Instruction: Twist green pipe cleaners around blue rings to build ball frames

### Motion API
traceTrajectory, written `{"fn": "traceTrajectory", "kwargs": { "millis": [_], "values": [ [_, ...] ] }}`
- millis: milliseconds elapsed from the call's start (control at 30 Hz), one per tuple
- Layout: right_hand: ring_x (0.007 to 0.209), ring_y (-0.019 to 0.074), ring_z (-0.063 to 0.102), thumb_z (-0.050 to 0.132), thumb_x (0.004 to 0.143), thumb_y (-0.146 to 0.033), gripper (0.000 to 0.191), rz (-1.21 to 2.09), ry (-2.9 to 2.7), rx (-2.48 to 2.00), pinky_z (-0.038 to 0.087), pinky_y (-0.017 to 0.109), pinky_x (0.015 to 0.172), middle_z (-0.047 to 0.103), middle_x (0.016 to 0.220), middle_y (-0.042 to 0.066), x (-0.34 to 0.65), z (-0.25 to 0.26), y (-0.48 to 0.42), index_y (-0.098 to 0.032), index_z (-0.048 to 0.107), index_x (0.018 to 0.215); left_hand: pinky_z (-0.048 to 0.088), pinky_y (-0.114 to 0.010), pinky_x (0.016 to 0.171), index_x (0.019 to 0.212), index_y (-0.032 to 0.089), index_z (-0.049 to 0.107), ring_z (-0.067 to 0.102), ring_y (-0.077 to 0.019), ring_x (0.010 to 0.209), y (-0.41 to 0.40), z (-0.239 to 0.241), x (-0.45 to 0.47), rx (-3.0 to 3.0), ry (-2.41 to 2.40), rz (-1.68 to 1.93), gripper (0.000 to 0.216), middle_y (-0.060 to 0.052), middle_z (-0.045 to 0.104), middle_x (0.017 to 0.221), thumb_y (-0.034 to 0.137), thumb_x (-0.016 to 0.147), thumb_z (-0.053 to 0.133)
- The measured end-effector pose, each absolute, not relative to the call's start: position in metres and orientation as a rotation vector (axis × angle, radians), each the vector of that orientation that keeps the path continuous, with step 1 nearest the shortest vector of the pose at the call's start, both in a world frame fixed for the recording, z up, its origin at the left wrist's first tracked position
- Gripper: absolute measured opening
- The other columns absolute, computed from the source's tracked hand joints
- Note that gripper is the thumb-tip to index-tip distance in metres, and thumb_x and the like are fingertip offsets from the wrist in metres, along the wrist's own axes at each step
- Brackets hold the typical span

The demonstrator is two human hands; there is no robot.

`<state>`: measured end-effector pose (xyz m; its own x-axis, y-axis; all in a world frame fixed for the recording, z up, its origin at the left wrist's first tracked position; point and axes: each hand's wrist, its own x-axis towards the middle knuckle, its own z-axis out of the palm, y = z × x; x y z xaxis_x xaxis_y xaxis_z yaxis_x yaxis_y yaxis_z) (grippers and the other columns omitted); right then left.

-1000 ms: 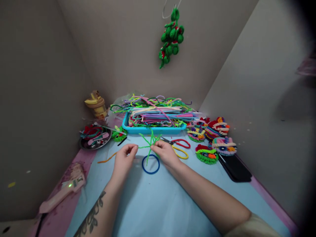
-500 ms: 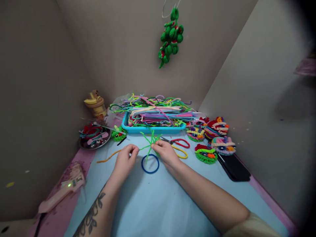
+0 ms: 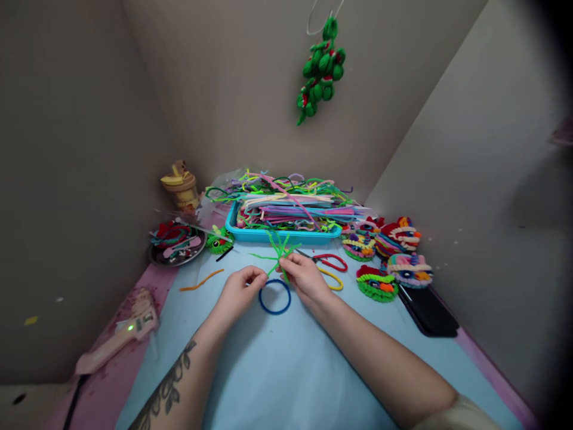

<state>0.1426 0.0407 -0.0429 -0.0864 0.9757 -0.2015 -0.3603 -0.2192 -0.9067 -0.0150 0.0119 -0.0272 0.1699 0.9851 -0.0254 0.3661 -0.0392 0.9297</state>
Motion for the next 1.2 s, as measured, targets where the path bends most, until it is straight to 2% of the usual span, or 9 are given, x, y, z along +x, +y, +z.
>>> {"fn": "traceTrajectory", "kwargs": {
  "millis": [200, 333, 567, 867, 1200],
  "values": [
    [0.043, 0.0083, 0.045, 0.071, 0.060, -0.038, 0.030, 1.453, -0.982, -1.121, 0.031, 0.023, 0.047, 0.053, 0.044, -0.003, 0.147, -0.038, 0.042, -0.017, 0.050, 0.053, 0.037, -0.023, 0.060, 0.067, 0.017, 0.056, 0.048, -0.0139, 0.062, 0.013, -0.021, -0.021, 1.619, 1.403, 0.852, 0.023, 0.001, 0.054, 0.063, 0.035, 0.077, 0.048],
    [0.043, 0.0083, 0.045, 0.072, 0.059, -0.036, 0.029, 1.507, -0.960, -1.091, 0.032, 0.023, 0.047, 0.053, 0.044, -0.003, 0.148, -0.035, 0.042, -0.017, 0.051, 0.053, 0.037, -0.023, 0.061, 0.069, 0.016, 0.056, 0.048, -0.0144, 0.064, 0.012, -0.023, -0.021, 1.631, 1.372, 0.846, 0.022, 0.000, 0.054, 0.065, 0.034, 0.078, 0.047],
    [0.061, 0.0136, 0.058, 0.078, 0.050, -0.033, 0.031, 1.646, -0.770, -1.023, 0.039, 0.023, 0.053, 0.058, 0.054, -0.001, 0.141, -0.038, 0.039, -0.017, 0.052, 0.059, 0.038, -0.024, 0.064, 0.071, 0.017, 0.055, 0.049, -0.0155, 0.068, 0.013, -0.026, -0.019, 1.635, 1.345, 0.843, 0.022, 0.000, 0.053, 0.068, 0.035, 0.079, 0.046],
    [0.051, 0.0101, 0.049, 0.077, 0.050, -0.028, 0.029, 1.605, -0.713, -0.996, 0.036, 0.024, 0.050, 0.059, 0.054, -0.001, 0.139, -0.045, 0.040, -0.018, 0.050, 0.055, 0.037, -0.024, 0.060, 0.066, 0.017, 0.054, 0.046, -0.0141, 0.062, 0.013, -0.025, -0.018, 1.656, 1.313, 0.831, 0.023, 0.001, 0.051, 0.062, 0.035, 0.078, 0.047],
    [0.048, 0.0085, 0.047, 0.079, 0.047, -0.026, 0.033, 1.661, -0.681, -0.962, 0.031, 0.022, 0.048, 0.057, 0.053, -0.005, 0.139, -0.045, 0.040, -0.019, 0.051, 0.064, 0.038, -0.025, 0.061, 0.067, 0.016, 0.056, 0.048, -0.0147, 0.063, 0.014, -0.026, -0.019, 1.681, 1.318, 0.780, 0.024, 0.001, 0.053, 0.063, 0.036, 0.078, 0.047]
  ]
}}
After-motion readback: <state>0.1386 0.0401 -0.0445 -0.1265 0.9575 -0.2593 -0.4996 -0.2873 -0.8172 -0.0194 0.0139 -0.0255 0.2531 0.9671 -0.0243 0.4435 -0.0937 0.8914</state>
